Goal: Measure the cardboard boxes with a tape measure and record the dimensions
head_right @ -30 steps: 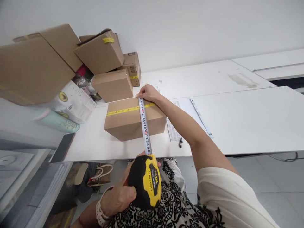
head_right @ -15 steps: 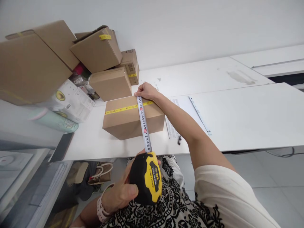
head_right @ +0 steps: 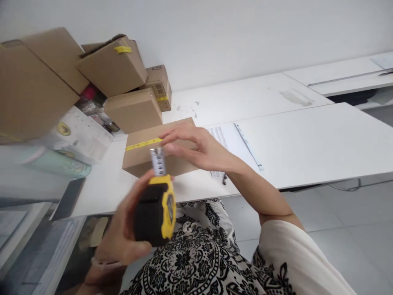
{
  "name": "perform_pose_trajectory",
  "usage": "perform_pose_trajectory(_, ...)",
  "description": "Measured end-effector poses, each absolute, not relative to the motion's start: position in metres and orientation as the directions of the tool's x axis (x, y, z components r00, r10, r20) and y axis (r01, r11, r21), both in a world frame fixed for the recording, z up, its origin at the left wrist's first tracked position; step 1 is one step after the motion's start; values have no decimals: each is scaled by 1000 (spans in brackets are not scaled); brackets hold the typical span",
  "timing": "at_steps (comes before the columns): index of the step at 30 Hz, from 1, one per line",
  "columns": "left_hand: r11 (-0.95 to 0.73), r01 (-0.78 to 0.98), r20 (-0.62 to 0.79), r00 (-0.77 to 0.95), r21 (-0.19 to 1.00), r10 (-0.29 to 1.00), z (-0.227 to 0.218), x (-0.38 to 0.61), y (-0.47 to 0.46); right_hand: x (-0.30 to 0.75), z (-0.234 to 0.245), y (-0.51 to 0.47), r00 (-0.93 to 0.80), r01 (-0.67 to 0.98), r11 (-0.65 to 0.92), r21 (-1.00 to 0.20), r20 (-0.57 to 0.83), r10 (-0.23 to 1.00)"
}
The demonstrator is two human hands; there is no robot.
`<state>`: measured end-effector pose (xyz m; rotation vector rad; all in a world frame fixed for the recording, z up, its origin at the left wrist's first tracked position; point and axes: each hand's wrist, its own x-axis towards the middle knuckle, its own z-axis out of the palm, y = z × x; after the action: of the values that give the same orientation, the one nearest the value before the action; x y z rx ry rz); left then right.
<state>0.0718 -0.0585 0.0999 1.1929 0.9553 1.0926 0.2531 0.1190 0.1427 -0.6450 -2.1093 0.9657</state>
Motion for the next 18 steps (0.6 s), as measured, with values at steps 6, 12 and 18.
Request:
perform_pose_trajectory(6, -300, 790, 477, 11, 535, 879, 155, 34, -10, 338, 68, 145, -96, 572, 327, -752, 334, 938)
perform_pose_trajectory(12, -96, 992, 305, 117, -84, 945, 171, 29, 67, 363, -16, 159, 14, 944, -47, -326, -104, 994)
perform_pose_trajectory(18, -140, 969, 117, 166, -205, 979, 160, 16, 103, 358, -38, 149, -114, 927, 35, -374, -191, 975)
